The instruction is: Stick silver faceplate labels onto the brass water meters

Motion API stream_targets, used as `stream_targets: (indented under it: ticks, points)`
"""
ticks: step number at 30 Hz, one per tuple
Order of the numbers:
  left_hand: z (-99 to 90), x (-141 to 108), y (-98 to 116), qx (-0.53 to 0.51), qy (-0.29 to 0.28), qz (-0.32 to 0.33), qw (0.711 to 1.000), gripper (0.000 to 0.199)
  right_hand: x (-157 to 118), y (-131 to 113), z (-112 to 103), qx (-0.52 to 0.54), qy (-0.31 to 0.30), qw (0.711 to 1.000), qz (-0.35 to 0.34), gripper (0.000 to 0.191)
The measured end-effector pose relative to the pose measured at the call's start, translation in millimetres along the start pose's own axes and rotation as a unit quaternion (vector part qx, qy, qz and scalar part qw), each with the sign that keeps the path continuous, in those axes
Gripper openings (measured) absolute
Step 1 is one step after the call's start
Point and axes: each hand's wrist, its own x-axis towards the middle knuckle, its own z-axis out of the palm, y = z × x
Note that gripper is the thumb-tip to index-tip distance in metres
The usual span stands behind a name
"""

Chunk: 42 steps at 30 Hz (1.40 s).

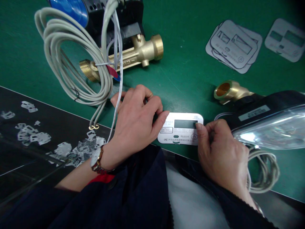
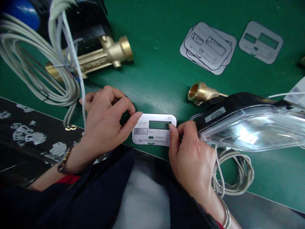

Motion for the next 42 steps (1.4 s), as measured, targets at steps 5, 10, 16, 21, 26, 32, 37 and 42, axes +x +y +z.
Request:
stream_targets:
  ticks: [5,10,16,21,26,32,37,42]
  points:
    - [0.3,0.0,0.5,-0.001,-0.003,-0.004,1.0,0.027,-0.8,-1.3,-2.5,0.008,-0.002,1.0,-0.006,0.022]
    - [0.6,0.3,1.2,-0.002,-0.003,-0.006,1.0,0.027,-1.0,-1.4,-2.0,0.011,-0.009,1.0,-0.002,0.022]
    - [1.3,-0.3,1.3,0.009,0.002,0.001,1.0,0.026,-0.4,-2.2,-2.4,0.014,-0.008,1.0,0.005,0.021]
    - [1.0,-0.2,2.2,0.011,0.008,0.001,1.0,0.025,-0.1,-1.8,-0.8,0.021,-0.001,1.0,-0.002,0.023]
    - [0.9,-1.3,2.9,0.017,0.005,0.0,1.0,0.025,-0.3,-0.4,1.6,0.023,0.009,1.0,0.006,0.026]
    - [2.6,0.0,3.7,0.016,0.011,0.0,1.0,0.026,0.4,-0.7,2.1,0.03,0.014,0.999,0.006,0.026]
    - [-4.5,-12.6,0.7,0.011,0.061,-0.023,0.998,0.04,-0.4,-0.8,3.4,0.034,0.014,0.999,0.012,0.028]
    - [0.3,-57.3,-4.3,0.026,0.08,0.1,0.991,0.061,-0.6,-0.4,3.0,0.028,0.012,0.999,0.009,0.027]
